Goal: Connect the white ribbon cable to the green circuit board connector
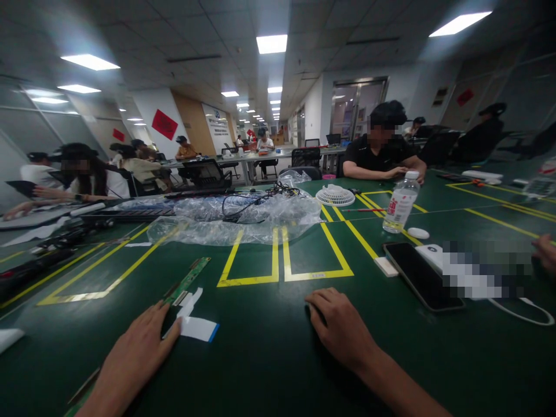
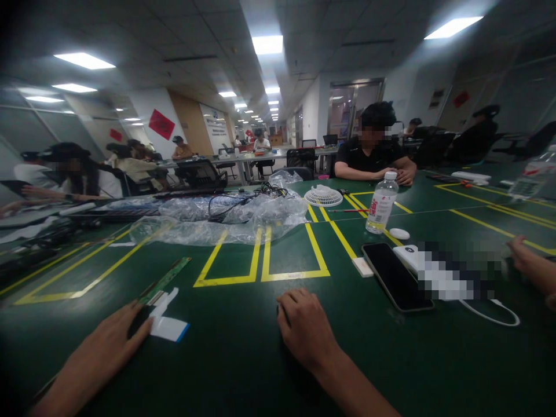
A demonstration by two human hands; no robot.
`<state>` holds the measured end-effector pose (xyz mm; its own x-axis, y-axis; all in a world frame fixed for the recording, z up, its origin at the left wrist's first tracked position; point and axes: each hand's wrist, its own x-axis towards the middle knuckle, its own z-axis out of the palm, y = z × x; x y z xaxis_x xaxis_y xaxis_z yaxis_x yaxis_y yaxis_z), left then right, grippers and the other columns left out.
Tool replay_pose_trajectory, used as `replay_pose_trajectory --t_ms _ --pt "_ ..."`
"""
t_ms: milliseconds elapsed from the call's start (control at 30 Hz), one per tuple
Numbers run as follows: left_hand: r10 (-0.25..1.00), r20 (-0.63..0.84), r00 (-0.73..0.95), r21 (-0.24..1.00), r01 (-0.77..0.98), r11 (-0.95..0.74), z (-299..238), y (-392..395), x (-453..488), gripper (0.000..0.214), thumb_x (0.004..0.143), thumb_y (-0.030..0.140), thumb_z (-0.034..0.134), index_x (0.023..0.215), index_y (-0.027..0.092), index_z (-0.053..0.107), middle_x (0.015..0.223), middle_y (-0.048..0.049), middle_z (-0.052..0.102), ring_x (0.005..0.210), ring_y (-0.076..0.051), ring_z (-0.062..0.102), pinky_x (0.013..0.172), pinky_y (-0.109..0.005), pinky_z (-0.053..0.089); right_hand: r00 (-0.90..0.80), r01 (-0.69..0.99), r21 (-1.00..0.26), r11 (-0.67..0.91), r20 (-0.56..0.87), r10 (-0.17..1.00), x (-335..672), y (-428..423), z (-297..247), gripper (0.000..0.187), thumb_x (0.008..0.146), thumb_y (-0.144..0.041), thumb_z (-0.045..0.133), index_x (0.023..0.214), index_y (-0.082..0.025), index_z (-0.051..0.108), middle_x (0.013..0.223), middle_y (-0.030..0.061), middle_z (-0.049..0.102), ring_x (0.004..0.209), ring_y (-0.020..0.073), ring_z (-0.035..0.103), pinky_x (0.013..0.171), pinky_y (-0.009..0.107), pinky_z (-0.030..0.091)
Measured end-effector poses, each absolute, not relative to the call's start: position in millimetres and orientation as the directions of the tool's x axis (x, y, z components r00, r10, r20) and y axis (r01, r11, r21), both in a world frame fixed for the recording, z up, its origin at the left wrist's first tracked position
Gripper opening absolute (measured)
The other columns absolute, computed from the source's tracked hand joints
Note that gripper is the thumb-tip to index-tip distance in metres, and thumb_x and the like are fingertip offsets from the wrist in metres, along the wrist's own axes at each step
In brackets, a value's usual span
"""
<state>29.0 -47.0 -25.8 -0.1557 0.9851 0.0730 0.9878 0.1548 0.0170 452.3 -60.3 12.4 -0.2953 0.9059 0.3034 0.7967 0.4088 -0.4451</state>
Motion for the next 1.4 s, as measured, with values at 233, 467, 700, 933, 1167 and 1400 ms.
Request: replay_pose_trajectory --t_ms 233,467,700,933,1167,1400 --pt "0.998 0.016 -0.059 0.157 0.986 0.056 -36.1 -28.6 19.0 0.081 0.093 0.055 0.022 0.153 0.001 0.028 0.16 -0.0176 0.026 0.148 -0.031 0.022 0.12 -0.051 0.021 -0.303 0.804 -0.433 0.407 0.292 0.907 455.4 -59.1 13.9 0.026 0.096 -0.018 0.047 0.11 -0.02 0.069 0.11 0.0075 0.069 0.102 0.0237 0.06 0.089 0.04 0.045" --pt "0.982 -0.02 -0.186 0.077 0.979 0.187 -28.3 -30.3 28.2 0.091 0.093 0.062 0.01 0.153 -0.005 0.023 0.16 -0.0221 0.021 0.148 -0.034 0.022 0.118 -0.054 0.021 -0.324 0.799 -0.429 0.422 0.284 0.902 456.3 -57.6 10.4 0.025 0.096 -0.02 0.047 0.11 -0.02 0.068 0.111 0.0081 0.068 0.103 0.0235 0.059 0.09 0.04 0.045" --pt "0.96 -0.025 -0.279 0.067 0.958 0.28 -22.2 -33.4 26.1 0.102 0.087 0.071 0.016 0.153 -0.007 0.019 0.161 -0.0251 0.015 0.149 -0.037 0.016 0.117 -0.058 0.02 -0.333 0.796 -0.424 0.432 0.288 0.898 456.1 -58.7 9.5 0.023 0.096 -0.019 0.048 0.107 -0.02 0.068 0.111 0.0076 0.068 0.103 0.0233 0.059 0.09 0.04 0.045" --pt "0.996 0.067 0.06 0.097 0.993 -0.066 -32.8 -35.2 43.9 0.077 0.094 0.063 0.029 0.149 0.011 0.043 0.159 -0.0149 0.03 0.148 -0.034 0.022 0.118 -0.057 0.022 -0.325 0.792 -0.433 0.43 0.297 0.898 454.7 -59.6 11.8 0.025 0.095 -0.017 0.049 0.111 -0.021 0.068 0.11 0.0065 0.068 0.103 0.0224 0.059 0.092 0.039 0.044" --pt "0.863 0.07 0.501 0.1 0.857 -0.505 -20.8 -43.7 150.2 0.055 0.103 0.048 0.036 0.155 0.037 0.023 0.163 -0.0059 0.021 0.148 -0.032 0.022 0.114 -0.064 0.023 -0.335 0.787 -0.437 0.435 0.29 0.897 451.0 -62.3 12.4 0.021 0.095 -0.016 0.049 0.104 -0.02 0.068 0.11 0.006 0.068 0.103 0.0221 0.059 0.091 0.039 0.045" --pt "0.767 0.095 0.634 0.149 0.753 -0.641 -9.9 -39.1 221.7 0.05 0.105 0.045 0.035 0.154 0.039 0.028 0.163 -0.0077 0.023 0.149 -0.032 0.019 0.115 -0.066 0.019 -0.341 0.79 -0.419 0.448 0.307 0.889 443.1 -68.5 7.9 0.035 0.093 -0.015 0.05 0.124 -0.018 0.065 0.129 0.0096 0.062 0.12 0.025 0.054 0.105 0.043 0.041"
